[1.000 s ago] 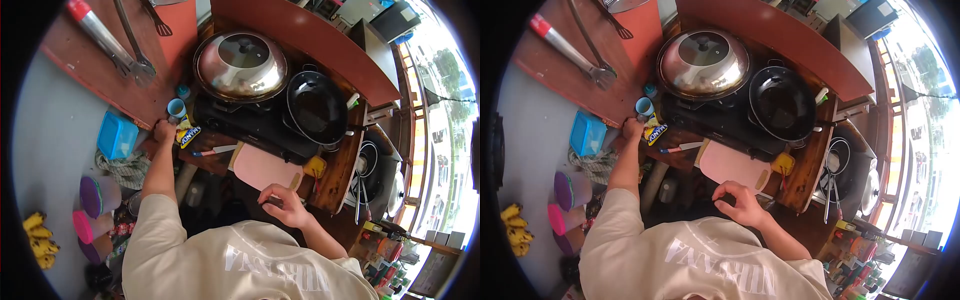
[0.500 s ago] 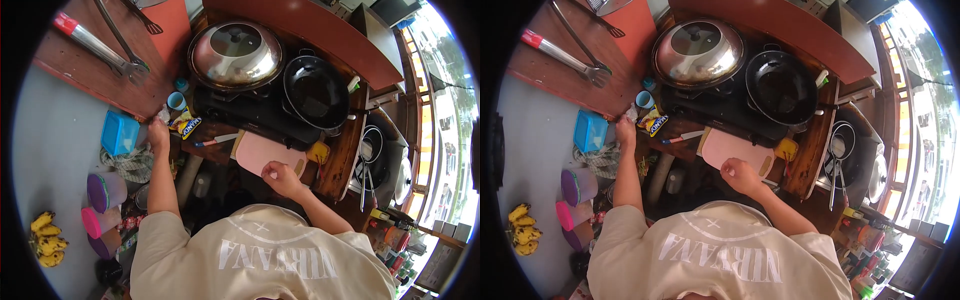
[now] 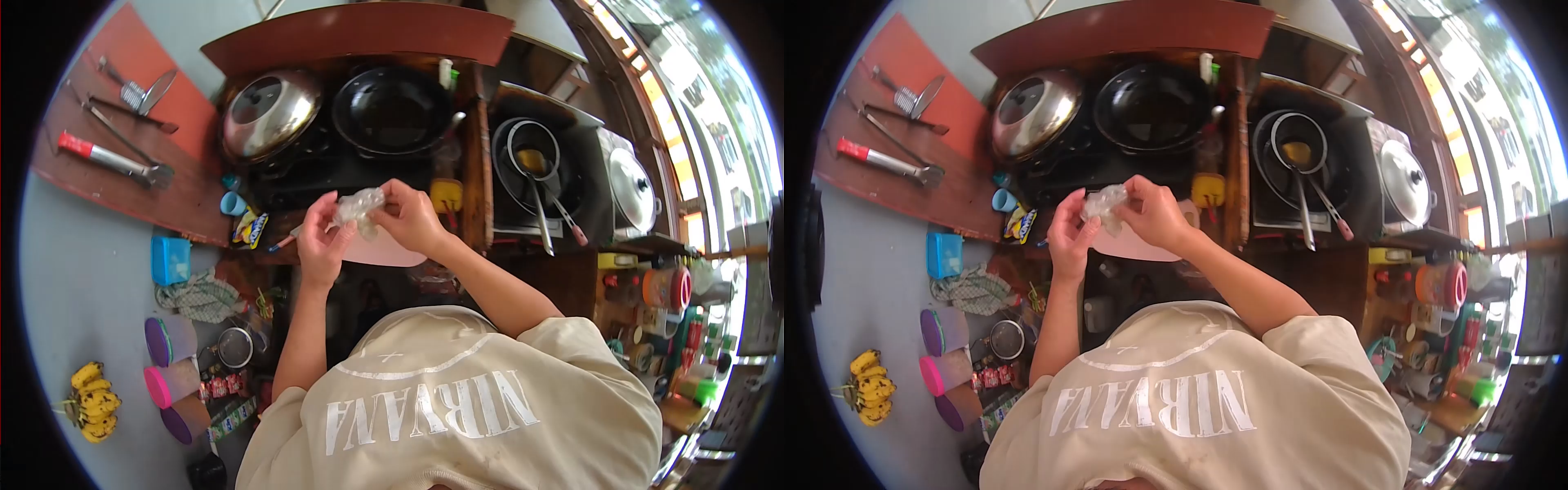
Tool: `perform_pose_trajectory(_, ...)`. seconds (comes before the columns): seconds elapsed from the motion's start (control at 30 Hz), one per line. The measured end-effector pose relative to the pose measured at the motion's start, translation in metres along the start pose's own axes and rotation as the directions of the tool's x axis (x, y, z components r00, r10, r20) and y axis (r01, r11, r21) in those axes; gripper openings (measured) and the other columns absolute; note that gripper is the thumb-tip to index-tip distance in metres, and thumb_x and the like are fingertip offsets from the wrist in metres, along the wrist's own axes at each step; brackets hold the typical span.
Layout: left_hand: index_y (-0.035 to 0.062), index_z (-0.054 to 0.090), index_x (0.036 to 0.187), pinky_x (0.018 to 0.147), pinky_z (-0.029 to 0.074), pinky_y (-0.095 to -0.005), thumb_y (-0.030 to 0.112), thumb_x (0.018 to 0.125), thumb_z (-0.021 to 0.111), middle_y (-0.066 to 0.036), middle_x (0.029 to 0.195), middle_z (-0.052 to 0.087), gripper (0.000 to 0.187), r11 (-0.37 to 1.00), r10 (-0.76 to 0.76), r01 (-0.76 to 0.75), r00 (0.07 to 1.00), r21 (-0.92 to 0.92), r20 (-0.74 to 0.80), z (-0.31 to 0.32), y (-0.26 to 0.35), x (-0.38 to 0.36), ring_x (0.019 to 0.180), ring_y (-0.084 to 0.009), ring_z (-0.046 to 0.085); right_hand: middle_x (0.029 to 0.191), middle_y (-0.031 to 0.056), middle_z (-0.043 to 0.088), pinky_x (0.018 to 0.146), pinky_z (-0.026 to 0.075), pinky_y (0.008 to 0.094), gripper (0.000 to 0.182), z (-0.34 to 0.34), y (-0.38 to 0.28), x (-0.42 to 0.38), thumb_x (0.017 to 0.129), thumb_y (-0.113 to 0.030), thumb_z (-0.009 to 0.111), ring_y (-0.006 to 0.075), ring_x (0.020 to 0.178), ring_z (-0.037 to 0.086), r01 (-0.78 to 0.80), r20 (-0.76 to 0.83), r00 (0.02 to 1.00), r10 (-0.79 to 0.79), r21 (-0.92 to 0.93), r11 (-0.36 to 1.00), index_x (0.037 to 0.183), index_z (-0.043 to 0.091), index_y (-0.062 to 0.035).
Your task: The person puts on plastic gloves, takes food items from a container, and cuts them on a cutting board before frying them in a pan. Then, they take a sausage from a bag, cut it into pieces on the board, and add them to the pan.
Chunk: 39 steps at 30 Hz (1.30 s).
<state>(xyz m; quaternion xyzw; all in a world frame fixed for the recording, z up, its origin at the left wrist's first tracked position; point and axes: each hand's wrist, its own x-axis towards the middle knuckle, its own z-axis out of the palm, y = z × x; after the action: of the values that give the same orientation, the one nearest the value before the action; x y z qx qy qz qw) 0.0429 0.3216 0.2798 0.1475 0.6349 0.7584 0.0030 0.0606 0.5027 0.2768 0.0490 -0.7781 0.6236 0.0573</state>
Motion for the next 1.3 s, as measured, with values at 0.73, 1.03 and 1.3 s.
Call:
perform_pose_trajectory(0.73,-0.0002,0.068,0.105,0.063,0.049,-0.0341,-0.012,0.072,0.057,-0.010,0.077,0.067,0.037,0.847,0.124,-0.239,0.957,0.474,0.261,0.109,0.005,0.030,0.065,-0.0207,0.061,0.050,0.0100,0.050,0.046,0.039,0.0339,0.030,-0.078,0.004,-0.046,0.077,-0.012,0.071,0.0135,0.046,0.048,-0.198,-0.627,0.769,0.124,-0.048,0.979,0.058,0.052,0.0000)
perform_pose_trajectory(1.03,0.0032,0.061,0.072,0.055,0.045,-0.0248,0.007,0.084,0.074,-0.001,0.067,0.061,0.018,0.931,-0.362,0.364,0.928,-0.012,0.091,0.046,-0.006,0.066,0.060,-0.0063,0.055,0.055,0.0059,0.057,0.046,0.052,0.0284,0.032,-0.051,-0.003,0.004,0.081,-0.010,0.069,0.0139,0.048,0.062,-0.322,-0.355,0.856,0.376,0.203,0.925,0.057,0.049,-0.0020)
perform_pose_trajectory(1.3,0.0019,0.053,0.091,0.067,0.048,-0.0261,0.002,0.089,0.066,-0.003,0.080,0.059,0.013,0.928,0.255,-0.220,0.964,0.300,-0.082,0.020,-0.022,0.101,0.073,-0.0119,0.058,0.056,0.0065,0.061,0.045,0.054,0.0274,0.041,-0.006,-0.029,0.028,0.087,-0.031,0.072,0.0123,0.048,0.063,-0.375,-0.074,0.925,0.372,-0.017,0.927,0.066,0.064,0.0026)
